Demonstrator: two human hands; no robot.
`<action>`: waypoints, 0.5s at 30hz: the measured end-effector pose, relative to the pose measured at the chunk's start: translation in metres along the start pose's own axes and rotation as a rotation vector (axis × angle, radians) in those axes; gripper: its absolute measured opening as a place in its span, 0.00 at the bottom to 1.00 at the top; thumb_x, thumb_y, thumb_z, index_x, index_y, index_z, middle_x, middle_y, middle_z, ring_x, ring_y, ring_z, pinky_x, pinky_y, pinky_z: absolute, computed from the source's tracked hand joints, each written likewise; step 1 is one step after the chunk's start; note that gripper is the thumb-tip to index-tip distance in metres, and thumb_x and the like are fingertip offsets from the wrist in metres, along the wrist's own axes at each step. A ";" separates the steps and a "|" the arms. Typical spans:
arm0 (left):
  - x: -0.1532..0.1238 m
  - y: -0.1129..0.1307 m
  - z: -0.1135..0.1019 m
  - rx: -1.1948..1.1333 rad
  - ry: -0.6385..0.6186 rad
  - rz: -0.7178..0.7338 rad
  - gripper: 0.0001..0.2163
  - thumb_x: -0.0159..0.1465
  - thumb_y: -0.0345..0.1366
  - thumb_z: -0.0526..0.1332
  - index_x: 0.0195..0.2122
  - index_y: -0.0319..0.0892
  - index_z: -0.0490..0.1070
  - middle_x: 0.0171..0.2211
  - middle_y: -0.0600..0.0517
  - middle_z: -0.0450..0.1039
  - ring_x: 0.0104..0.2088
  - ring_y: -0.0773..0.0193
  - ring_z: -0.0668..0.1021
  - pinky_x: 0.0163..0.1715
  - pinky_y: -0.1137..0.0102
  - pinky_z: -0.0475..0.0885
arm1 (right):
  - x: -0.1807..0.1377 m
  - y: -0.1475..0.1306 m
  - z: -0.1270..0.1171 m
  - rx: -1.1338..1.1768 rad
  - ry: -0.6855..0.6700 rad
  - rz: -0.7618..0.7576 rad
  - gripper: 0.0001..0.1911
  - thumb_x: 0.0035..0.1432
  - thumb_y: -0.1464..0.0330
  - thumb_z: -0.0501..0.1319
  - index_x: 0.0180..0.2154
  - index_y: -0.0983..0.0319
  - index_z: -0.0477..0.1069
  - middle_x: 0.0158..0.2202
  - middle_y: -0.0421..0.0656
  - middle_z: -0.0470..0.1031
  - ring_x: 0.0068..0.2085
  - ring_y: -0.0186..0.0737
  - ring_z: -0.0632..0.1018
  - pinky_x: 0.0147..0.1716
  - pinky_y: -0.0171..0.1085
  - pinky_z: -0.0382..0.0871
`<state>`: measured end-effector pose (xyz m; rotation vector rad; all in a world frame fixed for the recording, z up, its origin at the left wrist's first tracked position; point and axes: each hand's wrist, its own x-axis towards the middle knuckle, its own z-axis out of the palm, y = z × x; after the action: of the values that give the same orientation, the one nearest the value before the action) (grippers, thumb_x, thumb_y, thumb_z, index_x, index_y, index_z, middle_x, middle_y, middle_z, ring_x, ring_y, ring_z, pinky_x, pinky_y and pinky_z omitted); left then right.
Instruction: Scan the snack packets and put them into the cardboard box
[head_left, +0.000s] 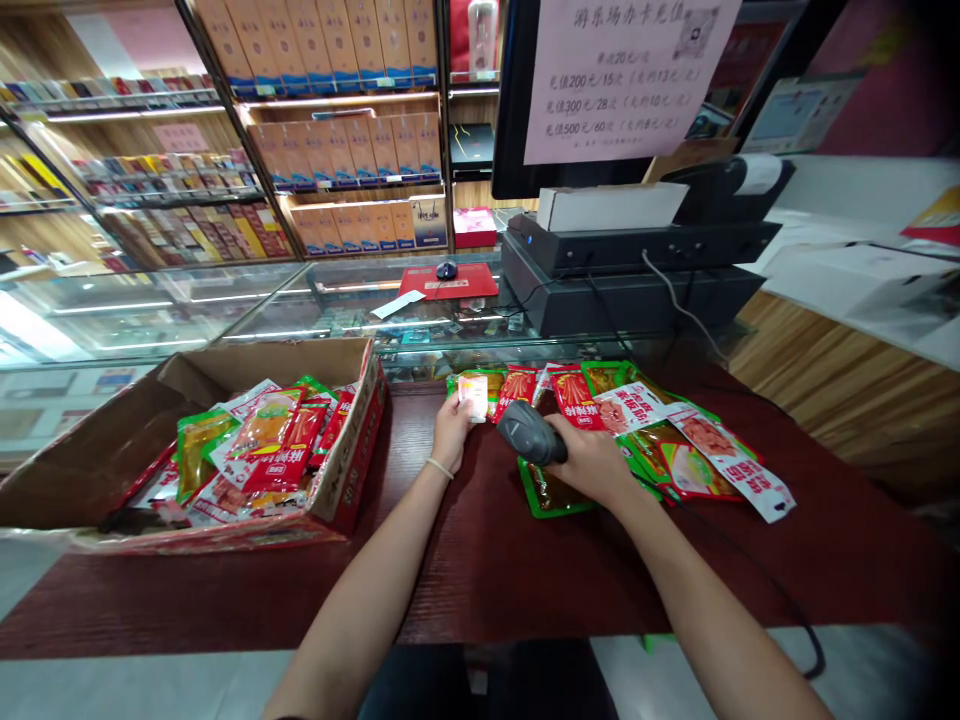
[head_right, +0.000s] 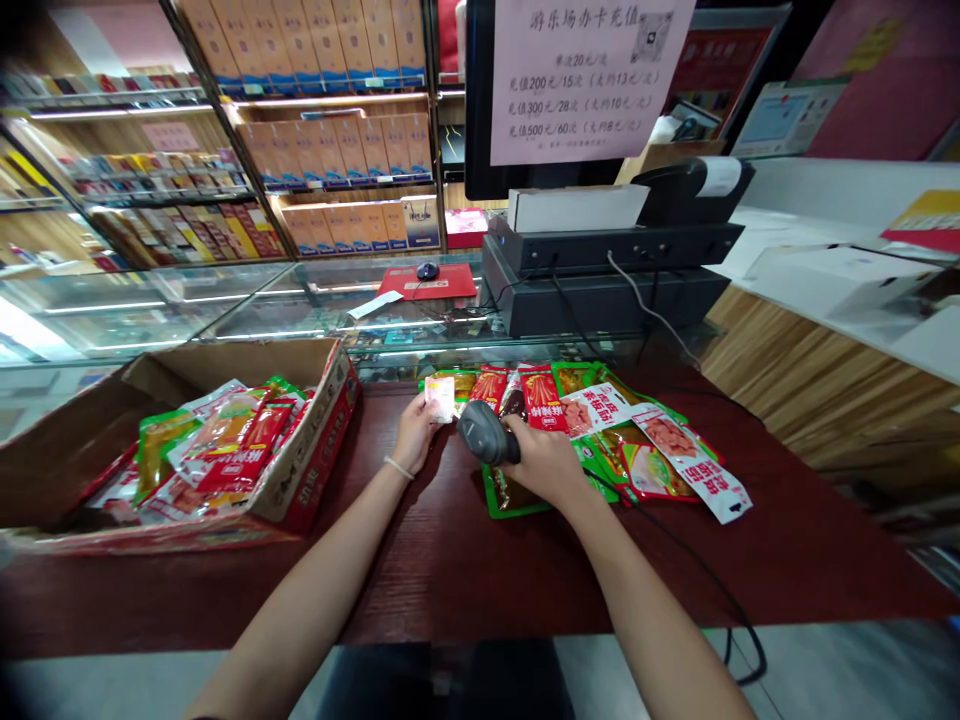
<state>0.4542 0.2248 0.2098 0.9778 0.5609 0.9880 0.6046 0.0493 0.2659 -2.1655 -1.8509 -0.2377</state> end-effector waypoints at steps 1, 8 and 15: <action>0.000 0.000 -0.001 0.002 0.001 -0.002 0.17 0.54 0.38 0.66 0.44 0.38 0.73 0.39 0.49 0.77 0.34 0.66 0.77 0.35 0.72 0.71 | 0.000 0.000 0.000 0.005 0.001 0.009 0.25 0.52 0.61 0.64 0.51 0.60 0.66 0.33 0.42 0.81 0.33 0.46 0.81 0.29 0.37 0.60; -0.002 0.000 0.001 0.136 0.043 0.064 0.21 0.54 0.40 0.66 0.49 0.40 0.68 0.39 0.49 0.77 0.32 0.65 0.78 0.34 0.71 0.72 | 0.007 0.001 0.005 -0.047 0.042 0.129 0.22 0.55 0.60 0.60 0.51 0.60 0.68 0.35 0.45 0.81 0.35 0.48 0.80 0.31 0.38 0.62; -0.016 0.057 0.022 0.323 0.054 0.269 0.18 0.58 0.41 0.65 0.47 0.41 0.67 0.35 0.49 0.77 0.32 0.64 0.79 0.33 0.70 0.73 | 0.009 -0.012 0.007 -0.012 0.153 0.146 0.23 0.55 0.62 0.60 0.52 0.58 0.68 0.38 0.45 0.81 0.35 0.46 0.80 0.30 0.37 0.63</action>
<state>0.4394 0.2127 0.2700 1.3425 0.6582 1.1883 0.5939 0.0618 0.2629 -2.2110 -1.6062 -0.3732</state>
